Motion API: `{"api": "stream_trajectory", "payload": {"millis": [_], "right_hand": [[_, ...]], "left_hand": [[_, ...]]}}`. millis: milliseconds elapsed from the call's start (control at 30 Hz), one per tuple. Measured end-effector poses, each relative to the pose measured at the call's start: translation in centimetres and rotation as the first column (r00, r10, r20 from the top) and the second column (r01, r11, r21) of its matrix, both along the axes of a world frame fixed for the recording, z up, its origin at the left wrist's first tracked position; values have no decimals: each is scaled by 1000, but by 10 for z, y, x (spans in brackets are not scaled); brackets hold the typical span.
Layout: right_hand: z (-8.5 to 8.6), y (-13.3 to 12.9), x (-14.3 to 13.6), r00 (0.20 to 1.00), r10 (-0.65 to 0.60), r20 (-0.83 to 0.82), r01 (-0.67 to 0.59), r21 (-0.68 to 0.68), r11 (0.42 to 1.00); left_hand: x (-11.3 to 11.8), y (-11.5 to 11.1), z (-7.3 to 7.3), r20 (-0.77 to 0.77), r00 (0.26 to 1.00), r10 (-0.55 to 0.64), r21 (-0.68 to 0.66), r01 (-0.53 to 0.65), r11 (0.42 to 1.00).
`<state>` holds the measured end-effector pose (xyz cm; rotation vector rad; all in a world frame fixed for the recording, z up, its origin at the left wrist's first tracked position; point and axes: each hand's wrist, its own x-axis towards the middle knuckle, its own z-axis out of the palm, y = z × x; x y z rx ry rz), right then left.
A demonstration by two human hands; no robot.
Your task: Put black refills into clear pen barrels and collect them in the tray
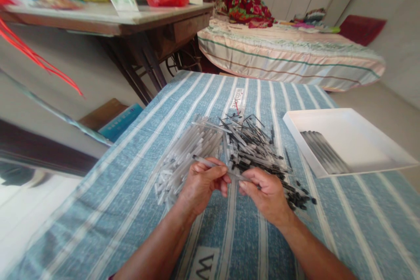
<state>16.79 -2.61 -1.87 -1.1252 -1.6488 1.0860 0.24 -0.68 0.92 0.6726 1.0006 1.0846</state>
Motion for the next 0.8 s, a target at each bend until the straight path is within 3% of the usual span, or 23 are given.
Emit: {"api": "stream_trajectory", "payload": {"millis": [167,433,533,633,700,800], "right_hand": [[4,5,1,999,2,35,-3,25,1000],[25,15,8,949,-19,315,-72,275,959],[33,19,18,937,-97,336,-39,377,925],[40,27,46,917,-278,287,131,443,887],[40,34,75,830,-501,246,340,488,804],[34,41,124,518,-800,303,600,537,593]], "left_hand": [[2,1,0,-26,999,20,16,-20,1000],[1,3,0,-59,994,-87,22,88,996],[2,1,0,-88,990,-112,32,115,993],[4,0,1,-174,980,-97,28,103,994],[5,0,2,-229,967,-110,13,116,993],[6,0,2,-277,949,-151,-8,155,988]]}}
